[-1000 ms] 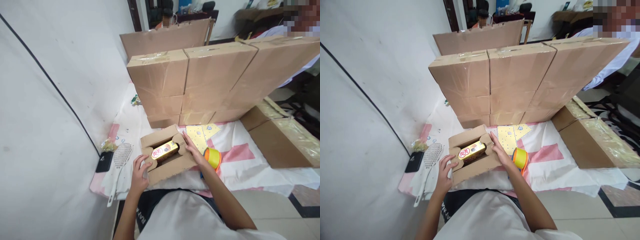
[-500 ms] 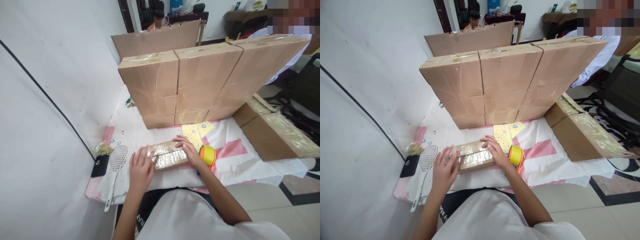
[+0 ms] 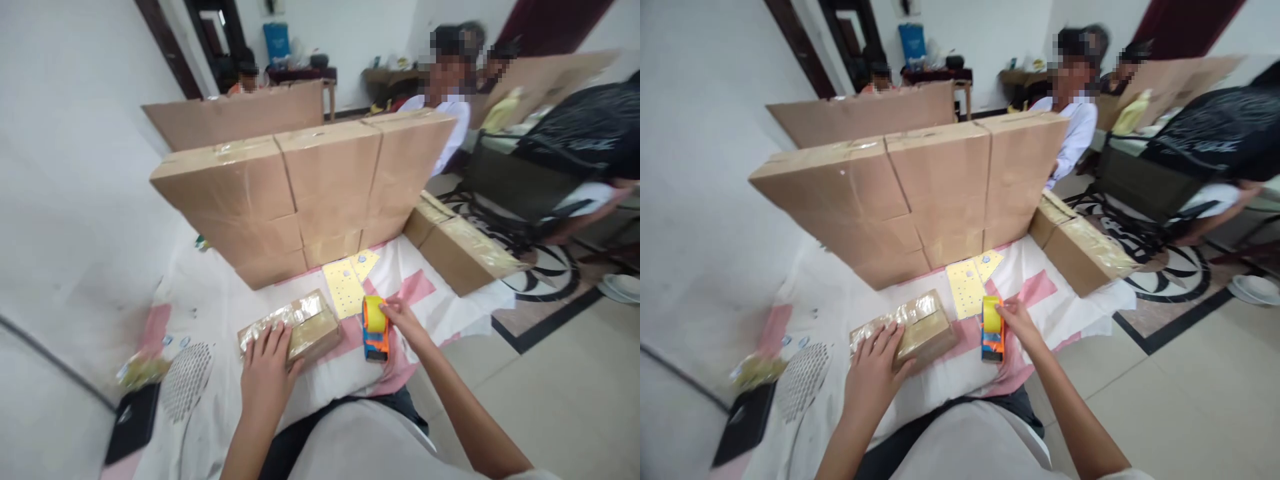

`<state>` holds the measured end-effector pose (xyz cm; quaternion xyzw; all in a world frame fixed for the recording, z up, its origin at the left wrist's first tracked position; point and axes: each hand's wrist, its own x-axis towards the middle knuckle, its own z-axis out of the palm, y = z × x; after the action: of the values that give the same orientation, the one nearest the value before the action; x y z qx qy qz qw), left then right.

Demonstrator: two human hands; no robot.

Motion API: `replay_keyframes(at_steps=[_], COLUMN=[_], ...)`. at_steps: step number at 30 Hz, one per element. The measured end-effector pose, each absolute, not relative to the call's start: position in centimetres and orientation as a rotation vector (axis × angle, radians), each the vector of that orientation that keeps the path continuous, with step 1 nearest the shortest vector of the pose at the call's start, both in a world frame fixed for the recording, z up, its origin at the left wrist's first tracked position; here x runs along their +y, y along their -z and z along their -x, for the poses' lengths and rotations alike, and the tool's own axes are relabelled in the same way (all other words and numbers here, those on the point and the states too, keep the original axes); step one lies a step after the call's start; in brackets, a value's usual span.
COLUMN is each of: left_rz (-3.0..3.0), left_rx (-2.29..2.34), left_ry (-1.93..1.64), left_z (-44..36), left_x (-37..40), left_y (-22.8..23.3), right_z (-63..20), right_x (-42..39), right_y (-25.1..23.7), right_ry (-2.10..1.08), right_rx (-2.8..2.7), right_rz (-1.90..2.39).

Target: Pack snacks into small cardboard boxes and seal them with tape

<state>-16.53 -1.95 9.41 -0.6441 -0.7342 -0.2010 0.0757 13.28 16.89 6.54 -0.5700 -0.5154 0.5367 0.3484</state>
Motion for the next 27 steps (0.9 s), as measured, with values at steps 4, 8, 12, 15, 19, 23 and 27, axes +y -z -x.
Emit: replay_keyframes(at_steps=[4, 8, 12, 15, 19, 23, 27], left_rz=[1.966, 1.984, 2.035, 2.309, 2.393, 2.246, 2.514], left_rx=[-2.115, -2.048, -1.975, -1.682, -1.639, -2.206, -2.247], left_ry=[0.603, 0.537, 0.584, 0.99, 1.579, 1.724, 1.934], left_z=[17.9, 18.2, 15.2, 10.9, 5.7, 4.5, 6.1], left_x=[-1.5, -2.1, -2.2, -2.0, -1.9, -1.5, -0.9], left_y=[-8.3, -7.5, -8.3, -8.7, -7.3, -5.6, -5.9], right_z=[-12.1, -11.0, -10.0, -9.3, -9.1, -9.7, -10.0], right_x=[15.4, 14.7, 13.3, 11.2, 7.9, 5.1, 3.0], right_y=[-5.8, -5.3, -4.9, -5.1, -6.9, -8.8, -8.7], right_ry=[-1.665, -1.626, -1.579, -1.572, -1.621, -1.683, -1.751], right_rx=[-1.333, -1.477, -1.608, -1.48, -1.209, -1.127, -1.155], right_rz=[1.224, 1.132, 1.099, 1.083, 1.026, 0.911, 0.992])
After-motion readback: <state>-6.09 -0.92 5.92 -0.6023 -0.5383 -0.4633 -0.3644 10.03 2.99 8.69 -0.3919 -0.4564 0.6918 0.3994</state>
